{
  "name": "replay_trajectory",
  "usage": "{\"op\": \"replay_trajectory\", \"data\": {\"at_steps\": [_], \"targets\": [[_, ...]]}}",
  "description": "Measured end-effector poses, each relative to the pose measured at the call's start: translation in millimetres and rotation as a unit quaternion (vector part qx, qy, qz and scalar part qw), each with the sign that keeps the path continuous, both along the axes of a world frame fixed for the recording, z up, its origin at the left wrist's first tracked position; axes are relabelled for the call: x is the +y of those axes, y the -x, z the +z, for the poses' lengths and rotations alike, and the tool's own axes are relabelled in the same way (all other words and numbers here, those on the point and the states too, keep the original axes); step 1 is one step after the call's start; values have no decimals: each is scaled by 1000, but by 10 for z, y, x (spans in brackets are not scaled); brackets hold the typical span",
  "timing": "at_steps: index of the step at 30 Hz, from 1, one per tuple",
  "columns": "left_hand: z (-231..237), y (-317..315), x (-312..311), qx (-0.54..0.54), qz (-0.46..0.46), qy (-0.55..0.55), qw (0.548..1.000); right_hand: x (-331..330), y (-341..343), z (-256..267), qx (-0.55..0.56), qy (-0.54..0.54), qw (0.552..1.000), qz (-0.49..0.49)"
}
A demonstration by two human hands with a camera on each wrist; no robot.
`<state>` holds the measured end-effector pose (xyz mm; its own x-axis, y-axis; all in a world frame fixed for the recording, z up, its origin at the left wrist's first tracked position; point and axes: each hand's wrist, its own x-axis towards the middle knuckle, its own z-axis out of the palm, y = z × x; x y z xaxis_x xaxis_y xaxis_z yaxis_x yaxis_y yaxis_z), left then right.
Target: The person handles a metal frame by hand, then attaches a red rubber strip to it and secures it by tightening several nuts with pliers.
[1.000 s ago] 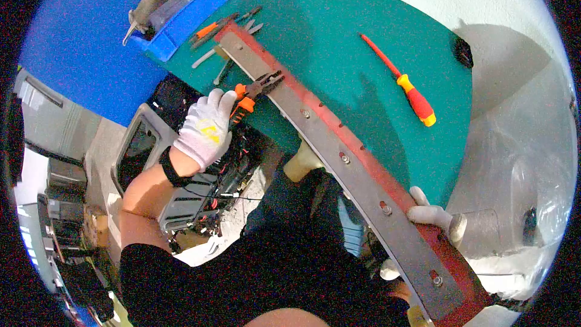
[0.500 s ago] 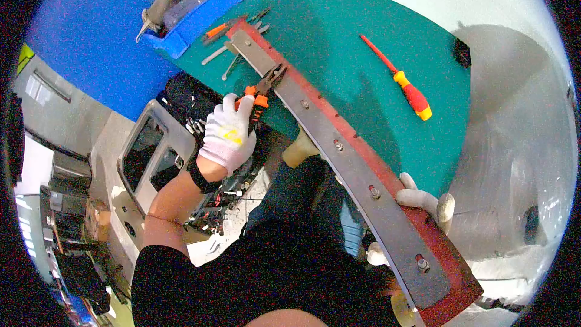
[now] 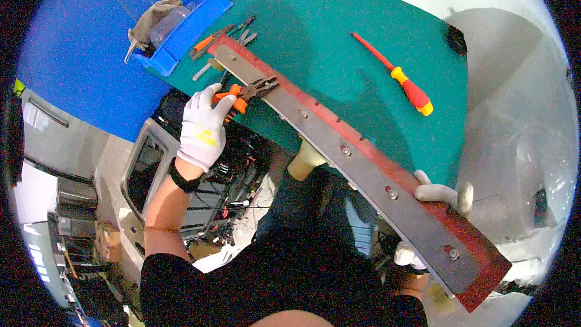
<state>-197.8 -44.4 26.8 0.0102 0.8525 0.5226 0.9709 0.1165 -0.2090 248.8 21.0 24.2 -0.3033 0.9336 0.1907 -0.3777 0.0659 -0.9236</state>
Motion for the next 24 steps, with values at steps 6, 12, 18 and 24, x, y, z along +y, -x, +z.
{"op": "replay_trajectory", "data": {"at_steps": [6, 12, 18, 24], "targets": [[348, 119, 143, 14, -36, -44, 998, 125, 182, 26, -82, -322, 943, 14], [391, 162, 103, -62, -11, -117, 991, 55, 257, -44, -82, -218, 967, -107], [519, 102, -214, -715, -44, -28, 697, 129, 159, 90, -102, -263, 959, 14], [421, -224, -606, -911, -142, 3, 387, 262, -211, -21, -106, 21, 994, -6]]}}
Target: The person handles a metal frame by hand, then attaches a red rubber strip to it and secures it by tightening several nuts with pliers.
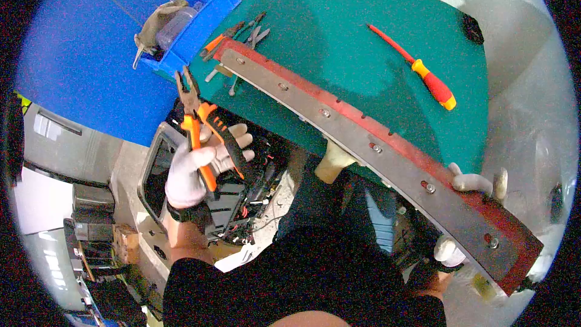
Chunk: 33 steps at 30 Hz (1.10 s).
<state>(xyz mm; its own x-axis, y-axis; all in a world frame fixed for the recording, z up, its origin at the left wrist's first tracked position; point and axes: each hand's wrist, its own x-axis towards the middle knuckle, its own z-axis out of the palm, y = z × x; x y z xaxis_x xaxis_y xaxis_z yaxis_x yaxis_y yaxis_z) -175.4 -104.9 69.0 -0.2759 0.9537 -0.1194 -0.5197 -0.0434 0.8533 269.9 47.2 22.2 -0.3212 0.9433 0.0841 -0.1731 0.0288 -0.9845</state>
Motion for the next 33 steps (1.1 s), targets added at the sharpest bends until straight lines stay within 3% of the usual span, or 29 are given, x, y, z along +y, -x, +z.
{"op": "replay_trajectory", "data": {"at_steps": [5, 6, 7, 8, 12, 14, 15, 16, 17, 18, 19, 20, 21, 22, 25, 28, 33], "targets": [[-192, -201, -156, -111, 93, -135, 980, 22, -65, 256, -88, 248, 964, -42], [-241, -175, -179, -111, 110, -170, 973, -34, 66, 185, -88, 249, 963, -44], [-249, -166, -203, -115, 110, -198, 967, -127, 300, 47, -30, -3, 997, -65], [-254, -170, -207, -131, 127, -224, 957, -179, 435, -33, 28, -255, 963, -83], [-206, -155, -145, -110, 185, -280, 936, -161, 471, -54, -7, -263, 958, -118], [-253, -6, -141, 16, 218, -234, 947, 9, 139, -263, -31, -270, 954, -124], [-344, 89, -118, 131, 226, -215, 941, 185, -215, -454, -9, -80, 994, -71], [-367, 151, -86, 244, 229, -194, 922, 218, -233, -401, 16, 113, 993, -16], [-327, 198, -131, 424, 229, -101, 870, 144, -191, -447, 17, 113, 993, -21], [-398, 370, -121, 662, 257, -93, 698, -39, 210, -218, -12, -99, 993, -66], [-271, 325, -84, 741, 249, -83, 618, -143, 430, -92, -44, -307, 945, -108], [-121, 262, -48, 810, 238, -72, 531, -159, 430, -98, -45, -305, 945, -111], [-82, 257, 5, 841, 213, -59, 494, -170, 426, -106, -42, -272, 953, -127], [-83, 274, 45, 840, 212, -60, 495, -176, 423, -108, -38, -238, 960, -141], [-68, 344, 150, 896, 131, 8, 425, -190, 449, -70, -53, -282, 952, -106], [-81, 375, 274, 911, 85, 40, 401, -239, 528, -50, -11, -236, 960, -148], [-117, 417, 397, 913, 31, 54, 403, -204, 524, -97, 37, -234, 964, -120]]}}
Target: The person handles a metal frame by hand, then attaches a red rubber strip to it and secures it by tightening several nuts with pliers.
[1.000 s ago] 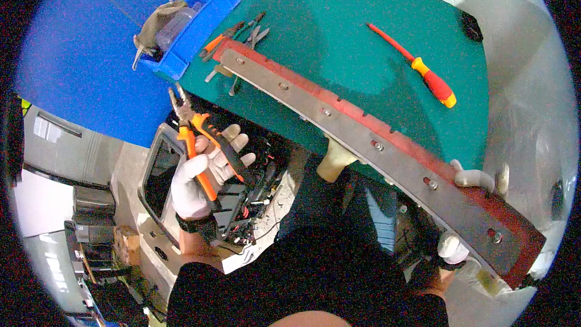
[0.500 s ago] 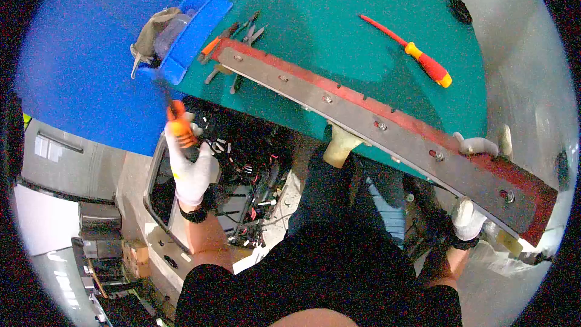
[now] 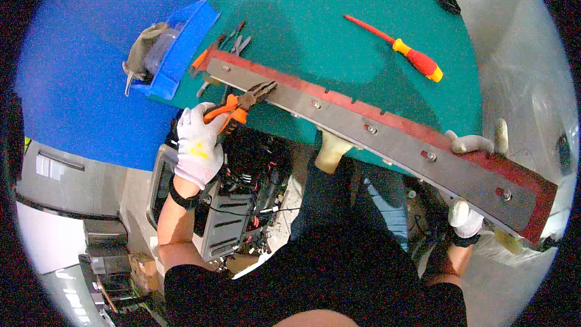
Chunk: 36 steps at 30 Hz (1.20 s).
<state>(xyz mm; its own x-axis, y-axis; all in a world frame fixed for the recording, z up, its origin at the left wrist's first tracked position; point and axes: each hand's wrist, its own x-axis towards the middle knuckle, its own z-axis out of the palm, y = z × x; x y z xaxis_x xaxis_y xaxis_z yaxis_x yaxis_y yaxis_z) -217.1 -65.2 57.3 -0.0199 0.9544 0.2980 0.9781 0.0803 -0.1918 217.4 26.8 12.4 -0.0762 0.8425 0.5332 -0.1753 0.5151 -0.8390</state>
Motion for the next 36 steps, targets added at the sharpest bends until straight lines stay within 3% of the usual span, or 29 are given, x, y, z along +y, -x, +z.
{"op": "replay_trajectory", "data": {"at_steps": [13, 17, 19, 21, 23, 27, 29, 30, 33, 35, 36], "targets": [[50, 42, -24, 33, 7, 30, 999, -3, 68, 22, 10, -37, 999, 16], [46, 54, -10, 9, -4, 57, 998, 81, -70, -138, 62, 18, 997, 34], [67, 63, 0, 4, -11, 68, 998, 29, 57, -28, 34, 55, 996, -57], [130, 59, 10, 4, -16, 87, 996, 84, -24, -94, 67, 88, 992, -63], [206, 60, 30, 17, -16, 104, 994, 128, -72, -114, 21, 2, 1000, 10], [300, 92, 21, 54, -21, 133, 989, 112, -103, -157, 27, -4, 999, 41], [320, 97, 59, 62, -14, 142, 988, 127, -309, -295, 78, 213, 973, 45], [330, 97, 73, 66, -6, 149, 987, 117, -298, -316, 80, 216, 972, 46], [362, 82, 106, 73, -14, 162, 984, 125, -204, -297, 89, 145, 985, 15], [389, 64, 128, 97, -8, 180, 979, 177, -146, -189, 76, -13, 989, 127], [404, 54, 137, 120, -2, 196, 973, 182, -207, -257, 76, -13, 989, 127]]}}
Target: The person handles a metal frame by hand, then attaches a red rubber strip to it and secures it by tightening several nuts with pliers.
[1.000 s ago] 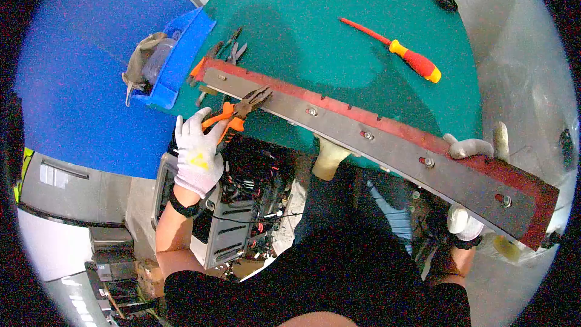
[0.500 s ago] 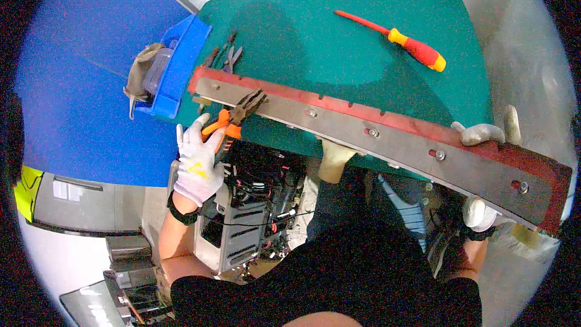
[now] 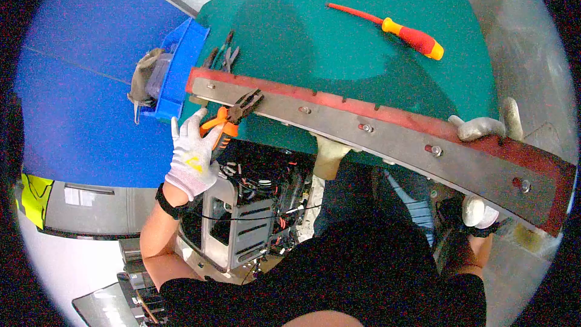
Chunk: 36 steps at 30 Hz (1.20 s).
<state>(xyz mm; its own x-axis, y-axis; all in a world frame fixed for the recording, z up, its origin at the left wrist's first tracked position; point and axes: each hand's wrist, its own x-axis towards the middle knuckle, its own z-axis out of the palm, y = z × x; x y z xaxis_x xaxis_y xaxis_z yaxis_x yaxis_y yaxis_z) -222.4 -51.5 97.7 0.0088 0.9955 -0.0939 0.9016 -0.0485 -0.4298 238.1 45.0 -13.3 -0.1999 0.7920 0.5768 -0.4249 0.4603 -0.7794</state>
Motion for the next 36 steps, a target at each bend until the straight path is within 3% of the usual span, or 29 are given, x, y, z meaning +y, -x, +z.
{"op": "replay_trajectory", "data": {"at_steps": [2, 5, 9, 11, 12, 18, 20, 21, 23, 24, 26, 30, 32, 33, 36], "targets": [[41, -38, 21, 4, -1, 12, 1000, 39, -194, -274, 86, 203, 973, -74], [91, -124, 17, 28, -5, 27, 999, 129, -275, -511, 94, 115, 989, -26], [82, -134, 26, 63, -11, 32, 997, 71, -20, -174, 179, 176, 967, 40], [85, -157, 44, 75, 1, 51, 996, 9, 14, -157, 150, 166, 973, -51], [82, -159, 57, 78, 5, 69, 995, 13, 1, -154, 150, 166, 973, -49], [51, -176, 64, 67, 7, 97, 993, -6, -50, -96, 209, 340, 912, 91], [78, -173, 91, 38, 12, 110, 993, -165, 193, -40, 184, 326, 908, -188], [67, -167, 95, 37, 13, 110, 993, -116, 110, -15, 182, 326, 909, -187], [33, -144, 104, 74, 30, 108, 991, 14, -117, 54, 114, 286, 948, 77], [17, -142, 74, 79, 8, 72, 994, -15, -95, 68, 112, 287, 948, 77], [-94, -10, 59, 72, -34, 30, 996, -90, -18, 85, 60, 207, 976, -24], [-96, -33, 48, 26, -125, -76, 989, -48, 21, -124, 97, 121, 982, -109], [-109, -36, 30, 7, -135, -109, 985, 22, -199, -236, 180, 281, 942, -34], [-115, -37, 19, -10, -147, -141, 979, 69, -293, -298, 180, 280, 942, -34], [-79, -51, -38, -20, -107, -126, 986, 218, -576, -544, 153, 235, 953, 111]]}}
